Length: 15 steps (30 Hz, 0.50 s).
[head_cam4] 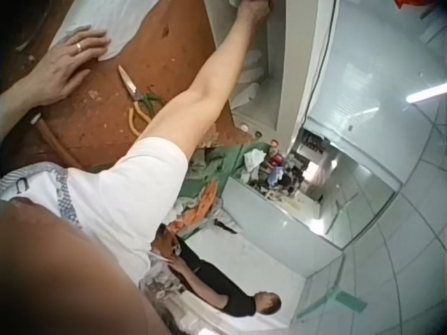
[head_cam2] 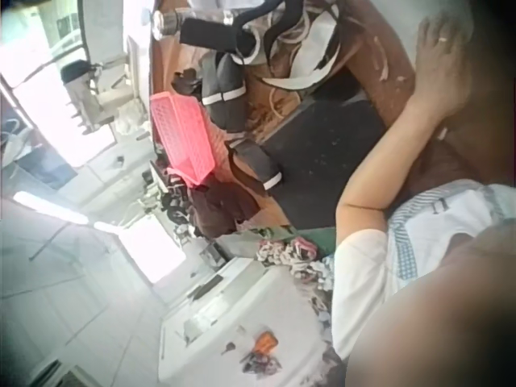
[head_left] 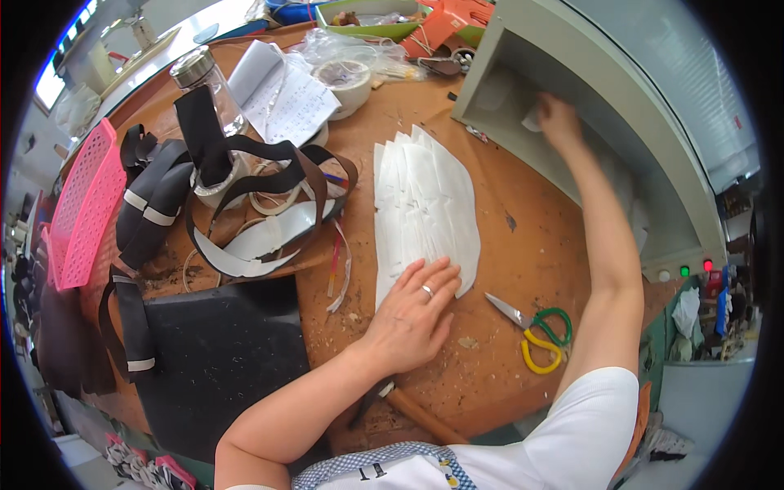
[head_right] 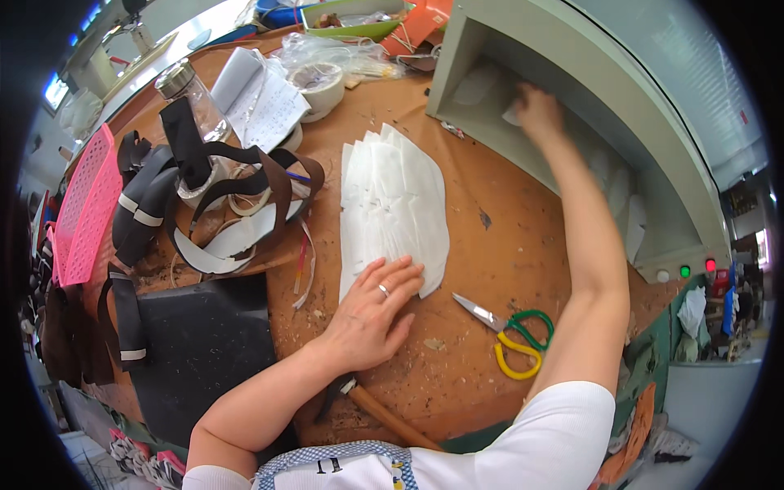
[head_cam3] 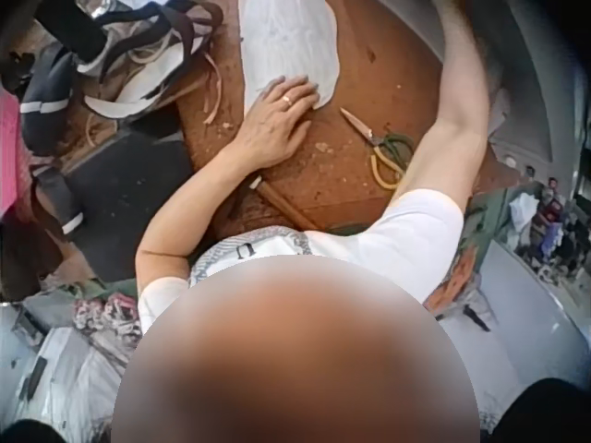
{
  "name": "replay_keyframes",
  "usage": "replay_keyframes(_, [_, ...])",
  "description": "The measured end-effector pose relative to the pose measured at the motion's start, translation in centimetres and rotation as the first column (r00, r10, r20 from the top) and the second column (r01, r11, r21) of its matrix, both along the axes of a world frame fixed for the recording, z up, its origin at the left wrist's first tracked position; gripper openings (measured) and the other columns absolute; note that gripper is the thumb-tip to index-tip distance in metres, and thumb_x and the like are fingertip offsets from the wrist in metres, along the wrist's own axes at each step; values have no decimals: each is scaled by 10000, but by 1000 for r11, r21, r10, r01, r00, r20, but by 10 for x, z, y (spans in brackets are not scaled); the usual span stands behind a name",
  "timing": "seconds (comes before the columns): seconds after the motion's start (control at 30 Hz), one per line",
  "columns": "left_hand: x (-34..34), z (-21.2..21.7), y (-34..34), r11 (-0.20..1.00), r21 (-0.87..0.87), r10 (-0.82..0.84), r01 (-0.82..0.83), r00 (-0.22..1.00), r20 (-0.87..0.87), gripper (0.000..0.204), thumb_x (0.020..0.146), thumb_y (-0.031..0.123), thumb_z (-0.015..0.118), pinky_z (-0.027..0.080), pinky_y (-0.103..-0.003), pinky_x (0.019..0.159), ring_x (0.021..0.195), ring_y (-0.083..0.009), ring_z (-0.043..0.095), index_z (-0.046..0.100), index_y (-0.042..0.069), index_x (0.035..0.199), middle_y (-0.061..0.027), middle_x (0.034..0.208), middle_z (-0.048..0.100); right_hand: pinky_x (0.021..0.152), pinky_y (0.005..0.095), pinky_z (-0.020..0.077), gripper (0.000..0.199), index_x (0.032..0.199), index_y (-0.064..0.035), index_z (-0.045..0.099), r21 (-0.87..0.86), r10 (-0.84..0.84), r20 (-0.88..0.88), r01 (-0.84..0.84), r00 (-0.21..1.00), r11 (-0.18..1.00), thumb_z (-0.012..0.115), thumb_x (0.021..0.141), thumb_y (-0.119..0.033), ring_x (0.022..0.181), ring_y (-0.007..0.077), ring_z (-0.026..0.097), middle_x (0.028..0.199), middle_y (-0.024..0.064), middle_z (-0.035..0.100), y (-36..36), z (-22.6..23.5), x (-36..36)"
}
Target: Assembling shoe upper components by inserting stiffeners and processing them through a heat press.
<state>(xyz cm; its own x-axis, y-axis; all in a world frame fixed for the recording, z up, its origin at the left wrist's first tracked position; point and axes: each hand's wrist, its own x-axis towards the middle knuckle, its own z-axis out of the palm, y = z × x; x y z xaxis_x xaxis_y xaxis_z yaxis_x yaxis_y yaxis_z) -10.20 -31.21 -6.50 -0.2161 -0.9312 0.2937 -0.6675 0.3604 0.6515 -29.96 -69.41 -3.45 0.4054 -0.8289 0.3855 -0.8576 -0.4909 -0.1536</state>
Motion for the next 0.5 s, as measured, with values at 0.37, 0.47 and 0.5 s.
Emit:
replay_keyframes(0.37, [0, -9, -5, 984, -179, -8, -24, 985, -175, 285, 782, -75, 562, 358, -461, 1083, 1221, -320, 526, 616, 1, 1052, -142, 1170, 593, 692, 328, 567, 182, 934, -50, 669, -110, 648, -151, -664, 746, 739, 707, 761, -88, 829, 236, 695, 985, 87, 696, 263, -12, -4])
replay_keyframes(0.47, [-1, -12, -6, 983, -183, -16, -14, 987, -163, 290, 793, -74, 553, 353, -457, 1088, 1227, -311, 523, 617, 3, 1066, -134, 1179, 595, 740, 318, 567, 177, 938, -27, 655, -106, 659, -169, -679, 733, 727, 606, 777, -83, 918, 227, 688, 1042, 109, 686, 259, -19, -10])
replay_keyframes(0.5, [0, -12, -6, 980, -201, -17, -17, 986, -166, 277, 787, -72, 554, 363, -462, 1079, 1214, -318, 530, 619, -7, 1048, -143, 1162, 598, 745, 317, 568, 192, 948, -20, 657, -114, 677, -217, -707, 703, 697, 602, 777, -87, 920, 229, 689, 1043, 114, 686, 256, -20, -10])
